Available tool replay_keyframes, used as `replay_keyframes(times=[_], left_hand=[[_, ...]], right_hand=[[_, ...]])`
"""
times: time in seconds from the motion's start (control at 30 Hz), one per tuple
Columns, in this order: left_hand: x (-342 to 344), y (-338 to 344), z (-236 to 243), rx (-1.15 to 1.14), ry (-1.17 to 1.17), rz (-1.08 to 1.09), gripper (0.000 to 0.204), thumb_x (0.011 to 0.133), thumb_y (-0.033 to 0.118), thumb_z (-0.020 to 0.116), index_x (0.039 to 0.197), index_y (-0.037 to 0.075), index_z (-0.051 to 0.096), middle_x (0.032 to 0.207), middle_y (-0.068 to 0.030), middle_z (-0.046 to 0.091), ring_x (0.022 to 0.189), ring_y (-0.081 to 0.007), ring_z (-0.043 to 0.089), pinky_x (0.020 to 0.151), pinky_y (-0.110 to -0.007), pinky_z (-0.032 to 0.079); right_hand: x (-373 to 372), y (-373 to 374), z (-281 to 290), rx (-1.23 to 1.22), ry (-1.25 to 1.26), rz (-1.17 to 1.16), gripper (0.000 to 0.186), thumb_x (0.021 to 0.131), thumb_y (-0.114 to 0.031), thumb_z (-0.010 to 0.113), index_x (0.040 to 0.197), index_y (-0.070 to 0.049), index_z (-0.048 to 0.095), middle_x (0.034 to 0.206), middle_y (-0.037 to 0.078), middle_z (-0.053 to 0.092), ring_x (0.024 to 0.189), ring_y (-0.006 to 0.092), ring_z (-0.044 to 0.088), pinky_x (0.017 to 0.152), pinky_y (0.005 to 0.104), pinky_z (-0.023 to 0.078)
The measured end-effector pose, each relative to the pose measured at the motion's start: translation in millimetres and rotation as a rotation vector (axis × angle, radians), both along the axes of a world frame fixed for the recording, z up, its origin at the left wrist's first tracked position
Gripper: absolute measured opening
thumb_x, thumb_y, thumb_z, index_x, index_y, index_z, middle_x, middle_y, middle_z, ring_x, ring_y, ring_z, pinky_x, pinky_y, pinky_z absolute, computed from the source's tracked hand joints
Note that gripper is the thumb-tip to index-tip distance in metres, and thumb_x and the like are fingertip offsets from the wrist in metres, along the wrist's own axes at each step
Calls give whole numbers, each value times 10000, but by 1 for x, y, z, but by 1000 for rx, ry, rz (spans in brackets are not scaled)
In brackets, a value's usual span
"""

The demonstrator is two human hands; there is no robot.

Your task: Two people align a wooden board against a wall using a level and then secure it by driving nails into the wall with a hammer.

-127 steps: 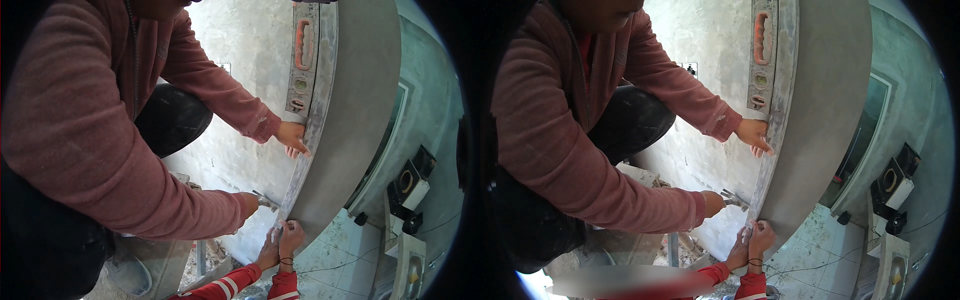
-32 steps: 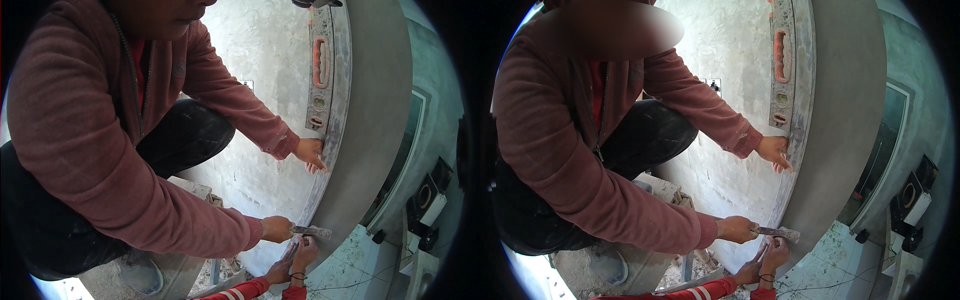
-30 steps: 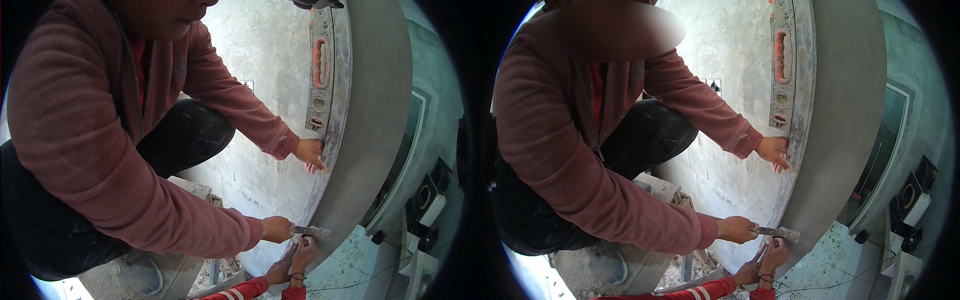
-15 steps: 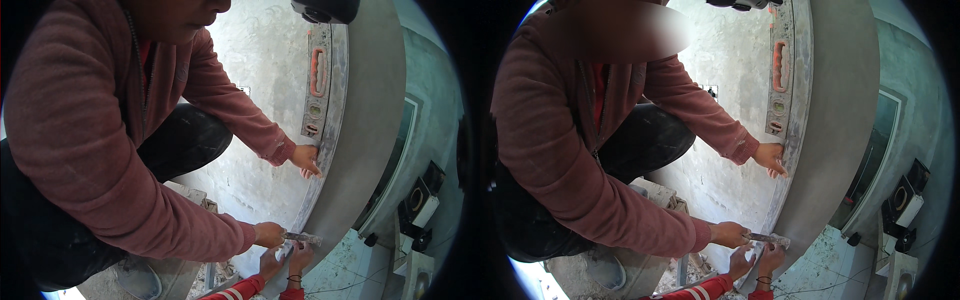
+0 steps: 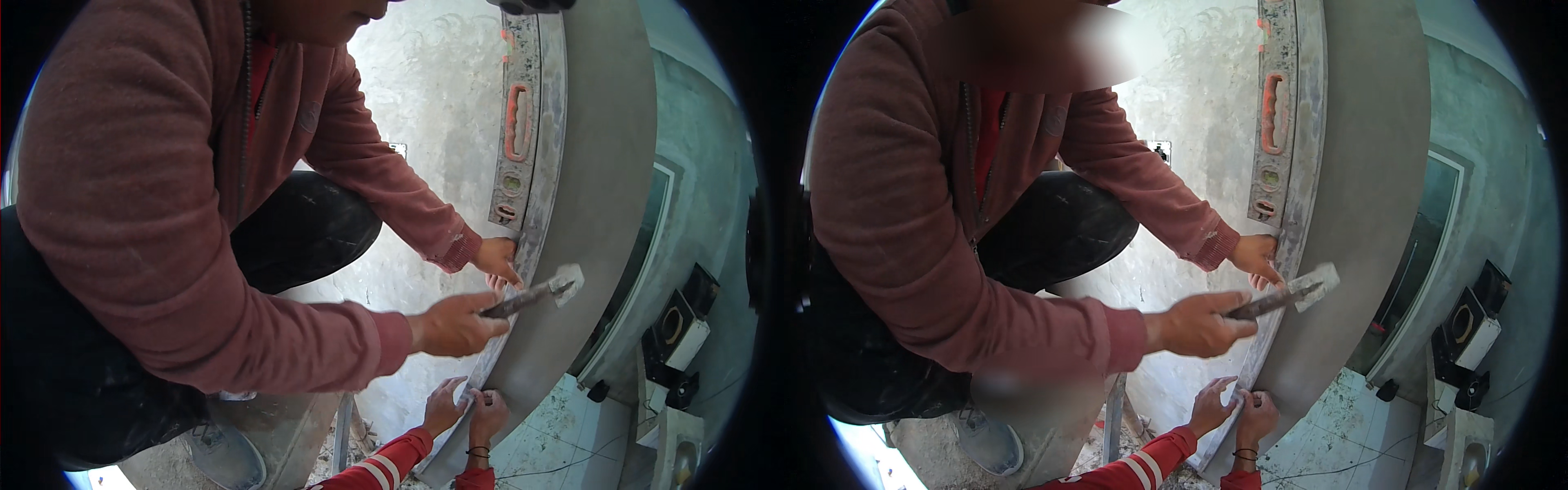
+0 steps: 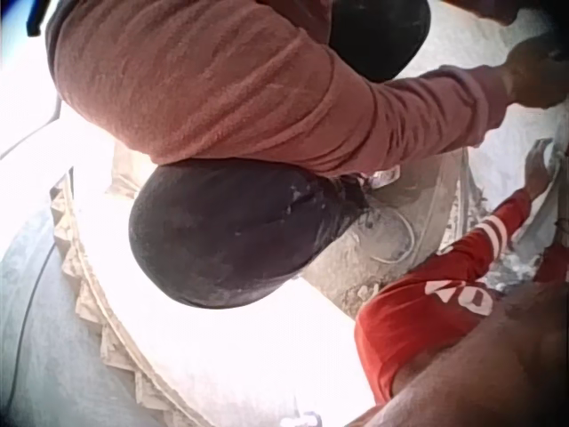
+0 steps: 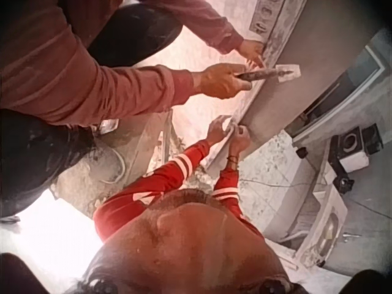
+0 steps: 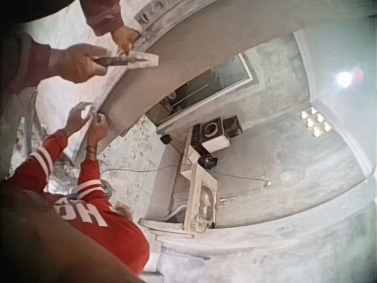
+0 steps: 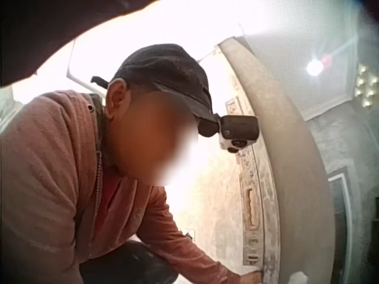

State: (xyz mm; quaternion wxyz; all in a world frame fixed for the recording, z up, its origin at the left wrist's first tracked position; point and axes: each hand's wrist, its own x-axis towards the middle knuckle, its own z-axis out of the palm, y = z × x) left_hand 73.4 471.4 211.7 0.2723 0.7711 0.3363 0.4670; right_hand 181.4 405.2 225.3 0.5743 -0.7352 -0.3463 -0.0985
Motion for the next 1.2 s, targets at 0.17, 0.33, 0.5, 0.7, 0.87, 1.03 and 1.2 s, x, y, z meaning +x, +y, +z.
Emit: replay_keyframes(times=[0.17, 0.33, 0.5, 0.7, 0.87, 1.03, 1.2], left_hand=[[3, -7, 35, -73, -110, -27, 577, 939, 235, 841, 1465, 69, 673, 1364, -187, 718, 1172, -353, 761, 994, -428, 614], [8, 3, 56, 29, -100, -54, 607, 936, 301, 887, 1442, 40, 676, 1292, -185, 745, 1168, -335, 766, 993, -439, 602], [20, 21, 52, 1, -111, -88, 629, 892, 322, 927, 1410, 47, 698, 1246, -170, 760, 1121, -320, 770, 986, -444, 597], [27, 33, 56, 65, -137, 20, 496, 806, 171, 967, 1229, 49, 738, 1122, -131, 777, 961, -312, 775, 861, -446, 607], [25, 27, 63, 130, -142, 16, 464, 822, 164, 934, 1217, 19, 740, 1059, -184, 784, 980, -371, 781, 852, -478, 598], [25, 23, 65, 116, -168, -53, 396, 850, 87, 894, 1208, 23, 738, 1085, -174, 772, 970, -379, 777, 832, -489, 594], [18, 22, 65, 99, -163, -75, 380, 861, 102, 886, 1207, 28, 749, 1070, -174, 770, 974, -383, 770, 839, -493, 591]], right_hand=[[2, -1, -4, 27, 92, 40, 277, 856, -270, 902, 848, -23, 778, 788, 145, 774, 694, 306, 739, 693, 433, 561], [-3, -4, -5, -44, 29, -43, 280, 846, -276, 913, 873, -30, 782, 817, 143, 786, 740, 325, 760, 703, 447, 566], [-2, -9, -9, -36, 1, -70, 273, 848, -304, 921, 866, -69, 783, 813, 145, 786, 737, 361, 760, 678, 472, 561], [9, -6, -1, -101, -43, -51, 316, 876, -380, 897, 915, -81, 803, 838, 139, 795, 785, 395, 759, 723, 502, 563], [4, -26, 128, 246, -280, -33, 240, 901, -232, 910, 975, -58, 762, 821, 93, 743, 724, 277, 692, 695, 407, 547], [-15, 2, 195, 273, -324, 42, 249, 875, -196, 928, 934, -51, 735, 805, 81, 709, 668, 229, 652, 650, 369, 518], [-15, 19, 184, 244, -229, 6, 258, 842, -195, 943, 901, -66, 728, 806, 73, 701, 641, 231, 646, 632, 377, 510]])
